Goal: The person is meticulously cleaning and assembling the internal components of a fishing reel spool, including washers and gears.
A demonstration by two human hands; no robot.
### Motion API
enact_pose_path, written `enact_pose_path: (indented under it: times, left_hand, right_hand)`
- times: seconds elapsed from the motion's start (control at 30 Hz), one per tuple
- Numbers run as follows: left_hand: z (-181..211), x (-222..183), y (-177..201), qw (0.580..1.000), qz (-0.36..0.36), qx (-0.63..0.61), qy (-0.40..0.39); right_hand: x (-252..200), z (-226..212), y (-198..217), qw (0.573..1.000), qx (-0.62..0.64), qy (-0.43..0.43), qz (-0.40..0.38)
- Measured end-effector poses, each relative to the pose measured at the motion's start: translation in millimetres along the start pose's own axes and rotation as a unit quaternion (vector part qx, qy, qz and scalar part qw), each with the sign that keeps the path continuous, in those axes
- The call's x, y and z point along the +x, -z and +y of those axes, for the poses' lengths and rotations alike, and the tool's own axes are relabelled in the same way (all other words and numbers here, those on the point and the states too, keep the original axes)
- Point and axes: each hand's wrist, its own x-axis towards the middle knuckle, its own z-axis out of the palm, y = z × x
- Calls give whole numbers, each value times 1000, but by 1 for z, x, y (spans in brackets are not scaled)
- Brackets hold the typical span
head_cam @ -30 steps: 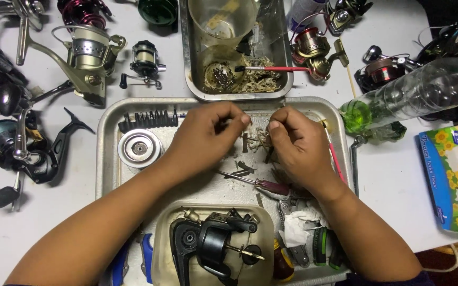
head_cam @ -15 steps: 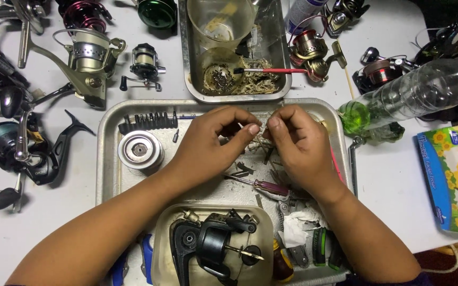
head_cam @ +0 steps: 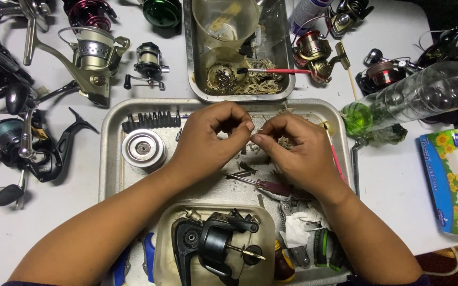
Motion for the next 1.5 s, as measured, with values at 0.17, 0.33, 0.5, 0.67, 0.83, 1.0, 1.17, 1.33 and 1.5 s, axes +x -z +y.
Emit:
enact_pose_path:
  times: [0.17,0.33,0.5,0.67,0.83,1.0,1.17,1.33,1.5]
  left_hand:
    - [-4,4,5,1000,11,6,-11]
    - [-8,4,5,999,19,15,-21]
    - [-10,4,4,997,17,44,-62]
    - [-12,6,5,985,10,112,-132]
    - [-10,2,2,969,-6,157,-189]
    - [-8,-1,1,952,-36,184,-241]
    - [-11,-5,-5,956,-37,175,-233]
    - [-13,-3,-3,973,-4,137,-184]
    - [-16,1,-2,978,13,113,-173]
  right_hand:
    - [1,6,3,996,-60,-29,-58]
    - [3,11,1,978,-143,-19,-153]
    - [7,-11,9,946,-227,-20,-232]
    - [11,-13,19,975,-138,-39,-169]
    - [-2,-4,9,994,82,-70,-14]
    - [1,-11,8,998,63,-22,20]
    - [-3,0,-4,976,-137,155,68]
    - [-5,4,-1,986,-111,103,62]
    - [-6,22,6,970,210,-90,79]
